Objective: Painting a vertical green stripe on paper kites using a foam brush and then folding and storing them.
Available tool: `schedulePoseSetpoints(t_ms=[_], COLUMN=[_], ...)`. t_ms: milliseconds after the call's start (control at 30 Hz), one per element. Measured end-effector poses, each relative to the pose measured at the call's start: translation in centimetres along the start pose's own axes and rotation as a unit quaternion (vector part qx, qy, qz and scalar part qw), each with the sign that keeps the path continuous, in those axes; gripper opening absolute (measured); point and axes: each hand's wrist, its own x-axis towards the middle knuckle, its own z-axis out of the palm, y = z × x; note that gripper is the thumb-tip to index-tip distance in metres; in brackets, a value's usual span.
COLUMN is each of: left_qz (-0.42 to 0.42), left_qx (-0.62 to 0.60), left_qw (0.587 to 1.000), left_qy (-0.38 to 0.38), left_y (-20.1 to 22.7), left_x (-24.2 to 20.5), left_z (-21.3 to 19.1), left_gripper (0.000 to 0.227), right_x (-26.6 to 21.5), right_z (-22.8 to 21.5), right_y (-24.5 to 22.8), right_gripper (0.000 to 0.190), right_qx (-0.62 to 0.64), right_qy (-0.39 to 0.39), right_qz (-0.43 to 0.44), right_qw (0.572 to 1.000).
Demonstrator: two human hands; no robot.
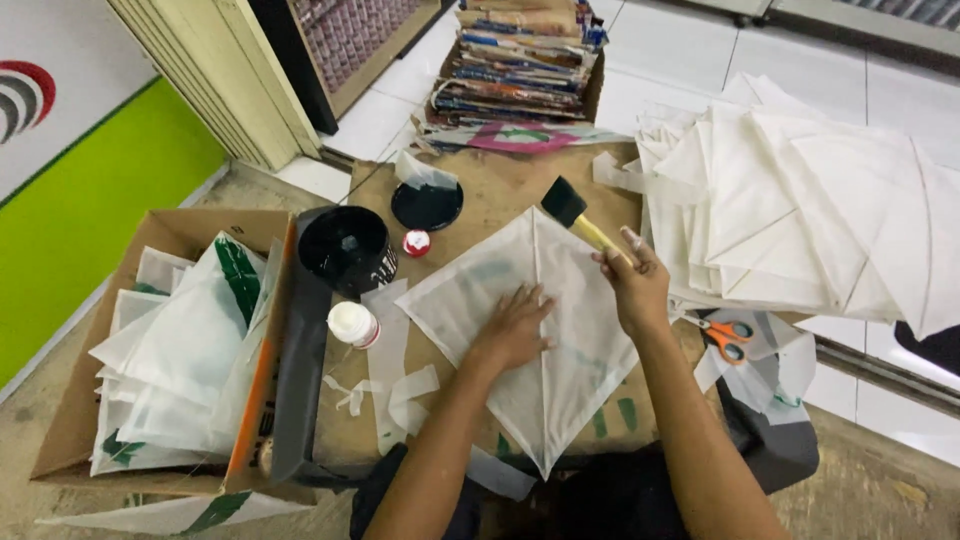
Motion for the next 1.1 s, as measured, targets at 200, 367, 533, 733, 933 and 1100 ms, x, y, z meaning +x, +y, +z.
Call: schedulePoseSetpoints(t_ms=[200, 367, 533, 733, 933, 1100], left_qz=[0.029, 0.034, 0.021, 0.029, 0.095, 0.005], left_qx=[0.078, 0.093, 0.11, 0.139, -0.075, -0.102], left_qw=[0.997, 0.995, 0.994, 0.989, 0.984, 0.984], left_qy=[-0.006, 0.002, 0.007, 0.035, 0.13, 0.148], left_y=[-2.6, -3.4, -2.7, -3.6, -5.3, -8.0], left_x=[0.1, -0.3, -0.6, 0.5, 0.3, 0.9], left_z=[2.3, 2.3, 2.6, 3.6, 2.3, 2.6], left_gripper=[0.071, 0.073, 0.072, 0.08, 0.07, 0.05], right_x=[1.4, 0.7, 1.2, -0.5, -1.3, 0.1], right_z=[-2.8, -2.4, -2.6, -1.2, -0.2, -0.2], right_y=[1.5, 0.6, 2.3, 1.7, 1.9, 4.1], right_gripper=[0.054, 0.05, 0.048, 0.051, 0.051, 0.036], right_qx=[0.043, 0.063, 0.064, 0.01, 0.001, 0.209], right_qy=[0.044, 0.061, 0.061, 0.051, 0.048, 0.087], right_qz=[-0.002, -0.006, -0.005, -0.045, -0.056, 0.072], right_qw=[0.998, 0.996, 0.996, 0.998, 0.997, 0.971])
